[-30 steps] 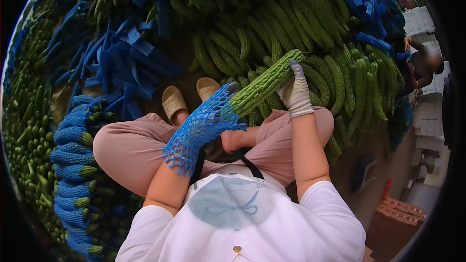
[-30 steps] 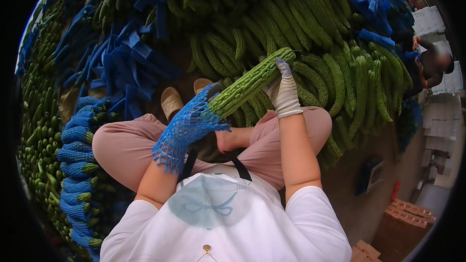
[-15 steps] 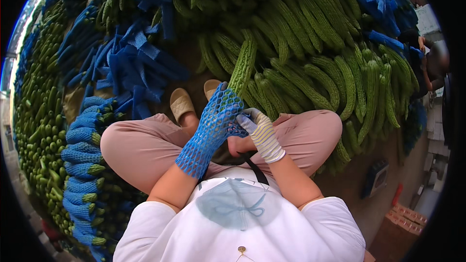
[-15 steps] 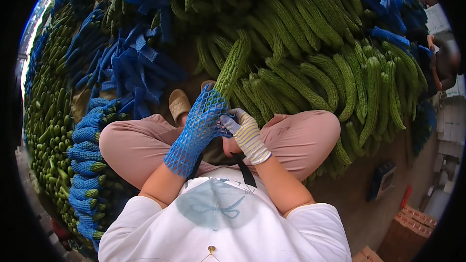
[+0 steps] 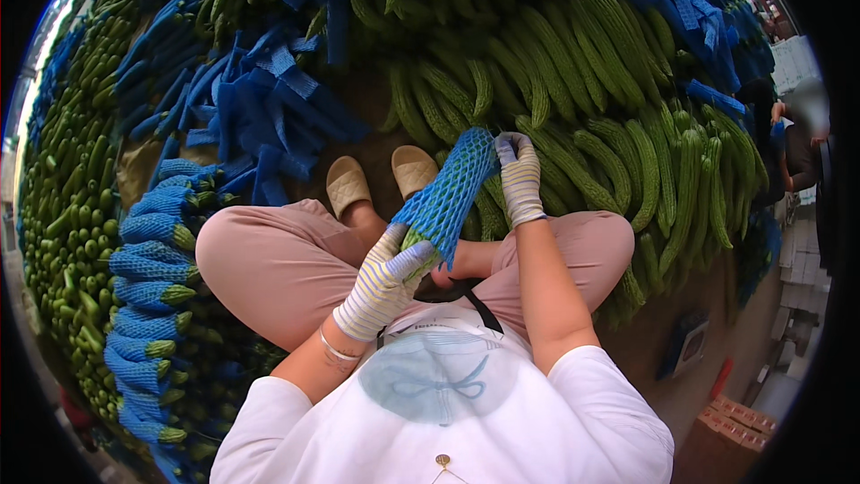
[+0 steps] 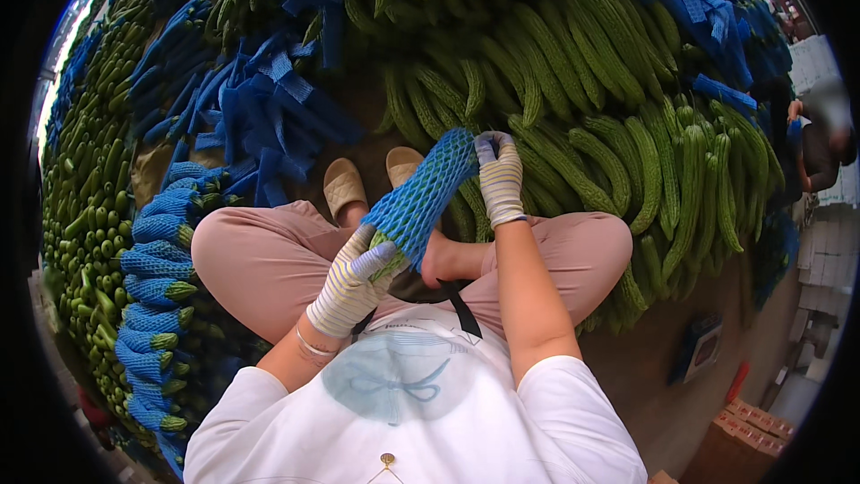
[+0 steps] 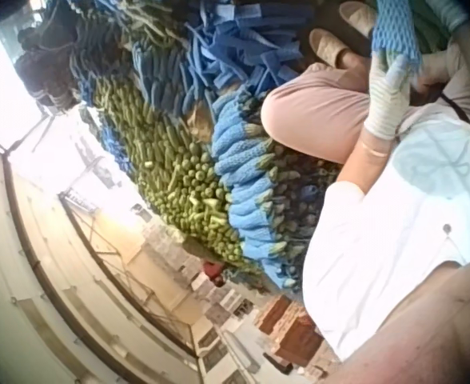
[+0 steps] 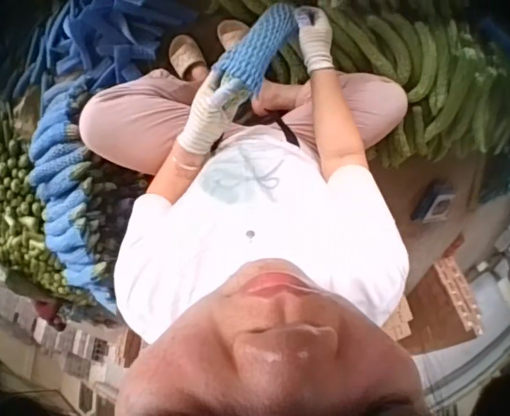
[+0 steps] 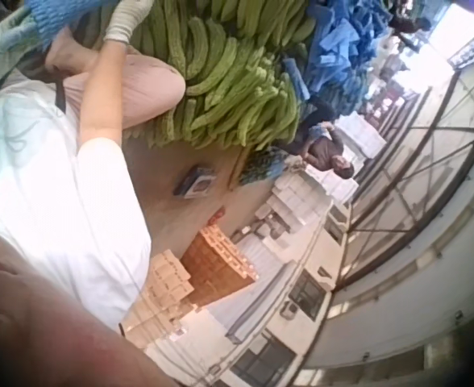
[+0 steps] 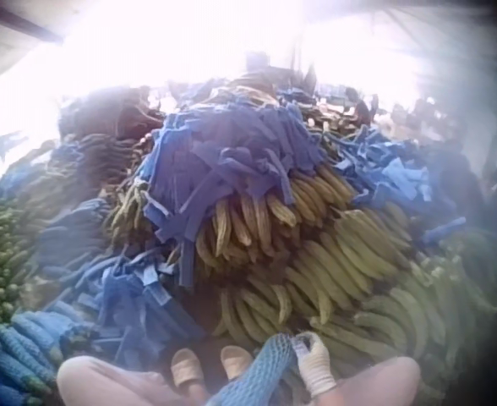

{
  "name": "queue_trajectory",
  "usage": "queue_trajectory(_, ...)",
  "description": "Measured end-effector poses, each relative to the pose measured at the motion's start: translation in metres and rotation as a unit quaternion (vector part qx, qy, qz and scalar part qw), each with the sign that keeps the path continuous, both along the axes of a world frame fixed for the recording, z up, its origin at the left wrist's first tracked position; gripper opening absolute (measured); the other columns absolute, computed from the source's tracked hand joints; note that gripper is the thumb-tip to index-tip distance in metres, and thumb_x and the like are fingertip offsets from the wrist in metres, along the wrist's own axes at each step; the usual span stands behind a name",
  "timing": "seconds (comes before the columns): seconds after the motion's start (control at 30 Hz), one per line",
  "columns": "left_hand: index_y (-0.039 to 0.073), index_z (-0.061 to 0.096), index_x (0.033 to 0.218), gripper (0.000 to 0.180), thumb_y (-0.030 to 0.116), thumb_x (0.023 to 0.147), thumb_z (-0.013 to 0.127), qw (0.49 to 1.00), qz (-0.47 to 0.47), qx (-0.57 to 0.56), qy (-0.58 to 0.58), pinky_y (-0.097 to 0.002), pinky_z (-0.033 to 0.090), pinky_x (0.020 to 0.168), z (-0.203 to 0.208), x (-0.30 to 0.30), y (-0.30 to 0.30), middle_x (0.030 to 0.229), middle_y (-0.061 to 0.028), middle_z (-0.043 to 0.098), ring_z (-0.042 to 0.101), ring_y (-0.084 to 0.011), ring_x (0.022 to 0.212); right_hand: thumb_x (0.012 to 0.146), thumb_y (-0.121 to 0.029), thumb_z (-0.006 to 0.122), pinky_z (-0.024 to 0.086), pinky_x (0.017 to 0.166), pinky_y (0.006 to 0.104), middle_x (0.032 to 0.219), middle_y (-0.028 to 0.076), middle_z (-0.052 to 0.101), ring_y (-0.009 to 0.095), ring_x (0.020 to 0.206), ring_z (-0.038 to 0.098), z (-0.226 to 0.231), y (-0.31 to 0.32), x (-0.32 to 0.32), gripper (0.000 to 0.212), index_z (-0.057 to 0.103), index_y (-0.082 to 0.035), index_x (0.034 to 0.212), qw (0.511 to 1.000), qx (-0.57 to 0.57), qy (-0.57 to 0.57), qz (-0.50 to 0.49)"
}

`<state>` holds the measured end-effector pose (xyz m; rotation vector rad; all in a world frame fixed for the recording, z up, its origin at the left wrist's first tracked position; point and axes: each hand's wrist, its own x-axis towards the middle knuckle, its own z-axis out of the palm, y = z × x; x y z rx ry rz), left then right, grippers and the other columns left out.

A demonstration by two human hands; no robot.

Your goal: The recorder is placing bitter melons inside blue plastic mesh sleeves and stacking them.

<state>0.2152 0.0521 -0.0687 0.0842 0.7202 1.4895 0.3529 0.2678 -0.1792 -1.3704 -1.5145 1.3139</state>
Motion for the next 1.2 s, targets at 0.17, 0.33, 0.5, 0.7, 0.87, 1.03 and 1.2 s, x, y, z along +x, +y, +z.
queue_trajectory(0.17,0.003,0.034,0.139,0.063,0.000,0.082,0.062,0.948,-0.014,0.059,0.311,-0.0285,0.035,0.100,-0.006,0.007,-0.021,0.131,-0.0103,0.046,0.048,-0.0221,0.118,0.083,-0.040,0.066,0.047,0.089,0.0378,0.110,0.014,0.059,0.023,0.098,0.058,0.047,-0.067,-0.030,0.058,0.049,0.001,0.120,0.792,-0.398,0.456,0.085)
queue_trajectory(0.33,-0.003,0.061,0.108,0.024,0.012,0.090,0.058,0.941,-0.039,0.064,0.330,-0.0271,0.045,0.090,0.013,-0.028,-0.021,0.095,-0.0071,0.066,0.060,-0.0148,0.094,0.083,-0.043,0.064,0.057,0.059,0.0331,0.094,0.014,0.062,0.020,0.078,0.064,0.098,-0.080,-0.010,0.057,0.050,0.004,0.113,0.831,-0.403,0.355,0.144)
queue_trajectory(0.5,0.003,0.034,0.135,0.067,0.022,0.083,0.070,0.967,0.124,0.085,0.206,-0.0299,0.037,0.098,0.008,-0.037,-0.019,0.121,-0.0103,0.050,0.046,-0.0173,0.113,0.079,-0.036,0.070,0.042,0.090,0.0317,0.119,0.011,0.049,0.018,0.101,0.053,0.158,-0.120,-0.054,0.081,0.029,-0.001,0.139,0.953,-0.084,0.146,0.253)
queue_trajectory(0.7,0.008,0.047,0.121,0.051,0.031,0.081,0.070,0.942,0.292,0.056,0.157,-0.0262,0.051,0.075,0.058,-0.100,-0.068,0.098,-0.0053,0.058,0.059,-0.0127,0.085,0.082,-0.039,0.065,0.041,0.089,0.0331,0.131,0.015,0.046,0.022,0.105,0.055,0.189,-0.146,-0.075,0.080,0.028,-0.003,0.143,0.891,0.029,0.154,0.426)
queue_trajectory(0.87,0.008,0.049,0.121,0.043,0.022,0.085,0.067,0.767,0.579,-0.020,0.275,-0.0298,0.054,0.066,0.059,-0.207,-0.150,0.095,-0.0073,0.059,0.062,-0.0168,0.081,0.085,-0.035,0.062,0.042,0.089,0.0326,0.126,0.013,0.051,0.019,0.103,0.056,0.164,-0.126,-0.062,0.066,0.038,-0.003,0.137,0.915,0.015,0.128,0.383)
queue_trajectory(1.03,0.015,0.029,0.141,0.077,0.029,0.078,0.071,0.642,0.670,-0.235,0.289,-0.0465,0.050,0.080,0.058,-0.262,-0.242,0.127,-0.0134,0.048,0.052,-0.0312,0.107,0.087,-0.026,0.062,0.042,0.092,0.0325,0.125,0.011,0.052,0.019,0.103,0.055,0.132,-0.117,-0.051,0.057,0.041,-0.002,0.135,0.920,-0.043,0.119,0.370)
queue_trajectory(1.2,0.011,0.028,0.142,0.080,0.028,0.077,0.072,0.668,0.655,-0.199,0.292,-0.0460,0.050,0.081,0.040,-0.245,-0.246,0.126,-0.0141,0.049,0.054,-0.0290,0.104,0.088,-0.017,0.059,0.041,0.094,0.0307,0.121,0.010,0.053,0.018,0.106,0.053,0.114,-0.112,-0.048,0.050,0.043,-0.001,0.133,0.919,-0.071,0.107,0.372)
